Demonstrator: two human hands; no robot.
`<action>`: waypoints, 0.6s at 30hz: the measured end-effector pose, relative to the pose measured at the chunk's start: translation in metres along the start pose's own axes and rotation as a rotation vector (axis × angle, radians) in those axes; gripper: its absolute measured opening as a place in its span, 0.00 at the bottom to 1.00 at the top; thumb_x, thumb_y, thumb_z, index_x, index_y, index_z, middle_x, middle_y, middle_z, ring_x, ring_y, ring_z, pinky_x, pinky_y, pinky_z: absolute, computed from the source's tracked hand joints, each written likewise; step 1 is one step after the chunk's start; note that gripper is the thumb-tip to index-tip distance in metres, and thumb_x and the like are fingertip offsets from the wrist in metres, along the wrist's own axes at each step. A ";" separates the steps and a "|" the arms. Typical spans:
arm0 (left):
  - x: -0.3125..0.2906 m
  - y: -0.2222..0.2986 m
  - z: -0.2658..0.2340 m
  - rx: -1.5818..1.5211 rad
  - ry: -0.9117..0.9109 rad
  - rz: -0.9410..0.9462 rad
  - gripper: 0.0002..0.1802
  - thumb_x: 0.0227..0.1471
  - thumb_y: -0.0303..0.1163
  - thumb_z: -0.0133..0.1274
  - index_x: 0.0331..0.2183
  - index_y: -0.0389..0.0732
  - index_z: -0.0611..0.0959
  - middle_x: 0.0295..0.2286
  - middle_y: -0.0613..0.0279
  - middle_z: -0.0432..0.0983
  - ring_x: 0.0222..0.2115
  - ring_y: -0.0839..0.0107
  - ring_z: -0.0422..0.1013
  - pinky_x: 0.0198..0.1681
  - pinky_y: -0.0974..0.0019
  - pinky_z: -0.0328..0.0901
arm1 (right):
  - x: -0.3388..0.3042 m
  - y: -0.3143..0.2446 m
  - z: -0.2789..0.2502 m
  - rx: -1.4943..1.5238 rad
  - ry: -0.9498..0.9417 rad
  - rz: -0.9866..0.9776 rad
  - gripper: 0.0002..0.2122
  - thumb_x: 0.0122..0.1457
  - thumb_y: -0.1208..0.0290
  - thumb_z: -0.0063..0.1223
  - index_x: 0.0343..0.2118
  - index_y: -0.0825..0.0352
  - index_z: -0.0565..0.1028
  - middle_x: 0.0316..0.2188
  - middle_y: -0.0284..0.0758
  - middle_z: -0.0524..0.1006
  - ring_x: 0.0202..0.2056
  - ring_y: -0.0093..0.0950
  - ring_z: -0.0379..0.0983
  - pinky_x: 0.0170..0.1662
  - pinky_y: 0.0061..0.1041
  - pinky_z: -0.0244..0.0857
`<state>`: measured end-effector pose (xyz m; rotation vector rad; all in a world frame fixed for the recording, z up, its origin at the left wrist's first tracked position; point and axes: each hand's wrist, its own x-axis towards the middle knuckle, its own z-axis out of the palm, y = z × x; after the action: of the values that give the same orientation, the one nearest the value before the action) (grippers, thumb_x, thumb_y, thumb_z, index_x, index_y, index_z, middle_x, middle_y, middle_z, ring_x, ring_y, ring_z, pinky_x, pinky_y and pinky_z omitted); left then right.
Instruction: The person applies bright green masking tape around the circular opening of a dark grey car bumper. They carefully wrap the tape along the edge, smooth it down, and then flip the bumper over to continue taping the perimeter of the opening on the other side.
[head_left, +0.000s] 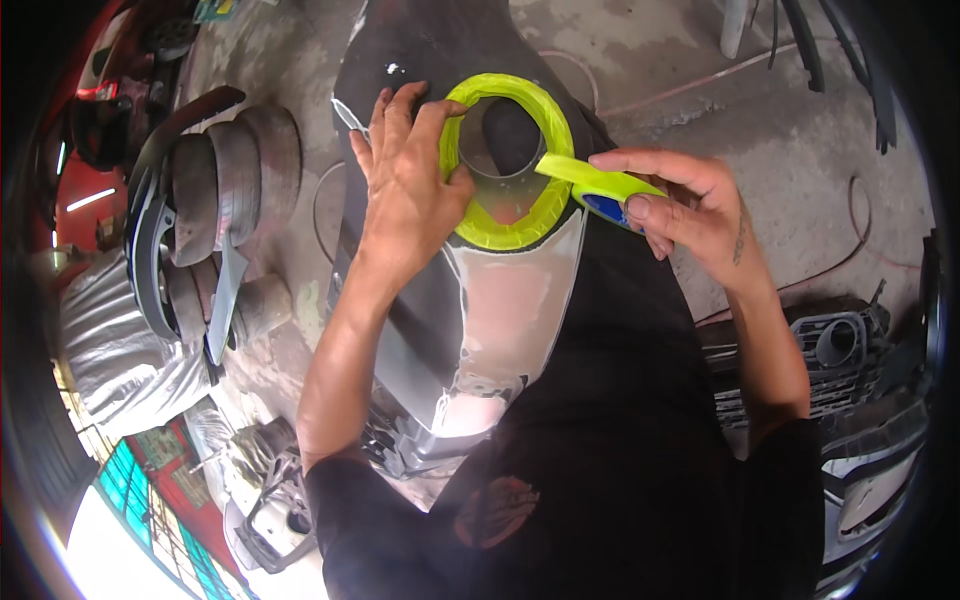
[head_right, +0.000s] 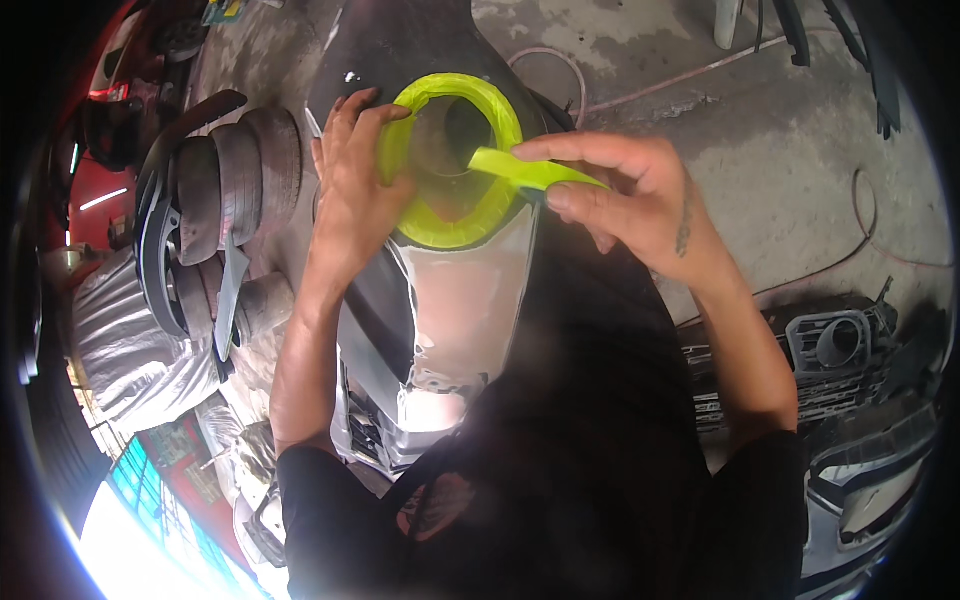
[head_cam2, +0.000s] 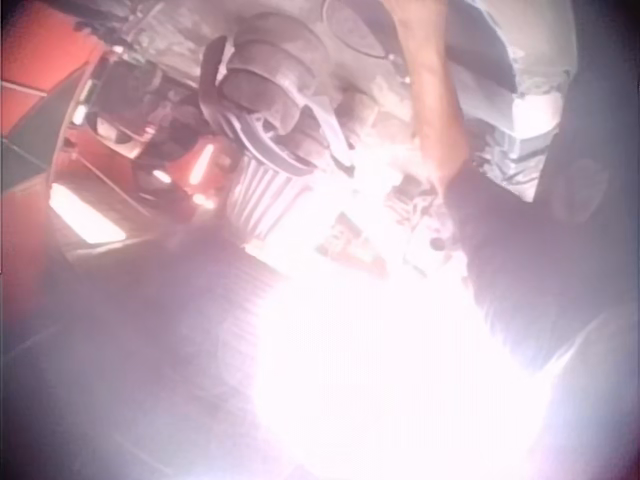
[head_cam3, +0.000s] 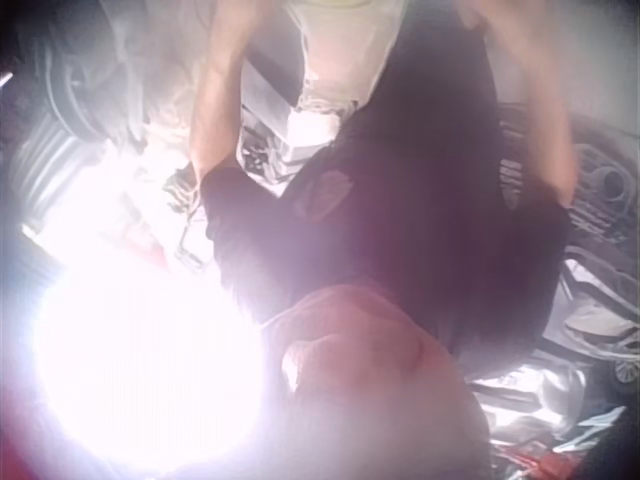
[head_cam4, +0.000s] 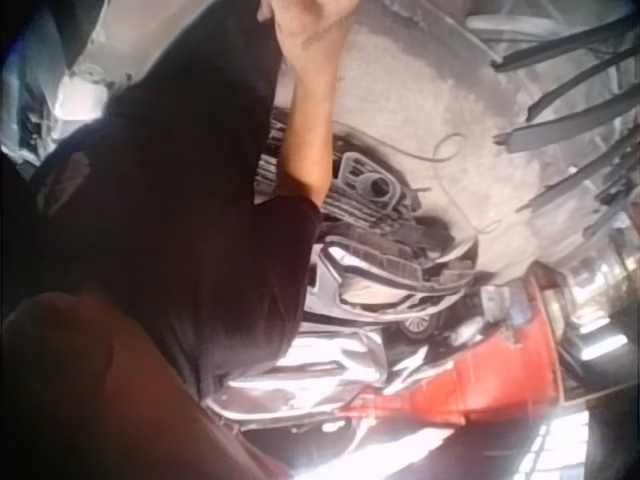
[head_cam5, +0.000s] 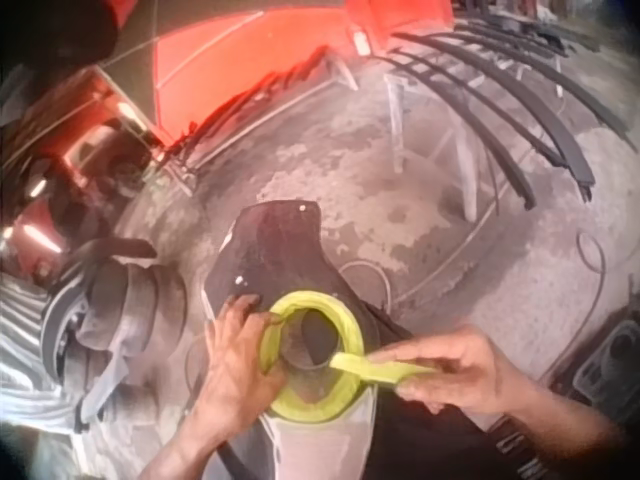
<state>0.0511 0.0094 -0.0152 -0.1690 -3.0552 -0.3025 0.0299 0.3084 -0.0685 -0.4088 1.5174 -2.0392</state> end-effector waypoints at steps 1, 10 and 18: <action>0.002 0.000 0.003 -0.010 -0.011 -0.020 0.33 0.46 0.19 0.62 0.56 0.44 0.80 0.66 0.45 0.64 0.72 0.38 0.53 0.71 0.21 0.45 | -0.003 -0.001 0.002 -0.021 0.013 0.012 0.20 0.63 0.77 0.61 0.59 0.66 0.82 0.30 0.29 0.81 0.23 0.14 0.69 0.25 0.16 0.63; -0.005 0.000 0.009 -0.195 0.130 -0.045 0.30 0.49 0.23 0.66 0.56 0.42 0.81 0.61 0.45 0.70 0.67 0.39 0.62 0.70 0.27 0.52 | -0.017 0.010 0.018 0.175 0.061 -0.024 0.23 0.67 0.75 0.55 0.65 0.70 0.75 0.32 0.33 0.79 0.29 0.20 0.74 0.33 0.24 0.73; -0.090 0.068 -0.015 -0.273 -0.019 0.280 0.23 0.46 0.34 0.72 0.45 0.38 0.87 0.55 0.51 0.78 0.56 0.48 0.73 0.54 0.48 0.71 | -0.020 0.011 0.048 0.816 0.079 0.124 0.29 0.70 0.72 0.50 0.72 0.74 0.62 0.35 0.45 0.78 0.32 0.34 0.78 0.39 0.38 0.78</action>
<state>0.1487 0.0639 0.0060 -0.6090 -2.9406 -0.6974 0.0748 0.2805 -0.0625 0.0898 0.6150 -2.3660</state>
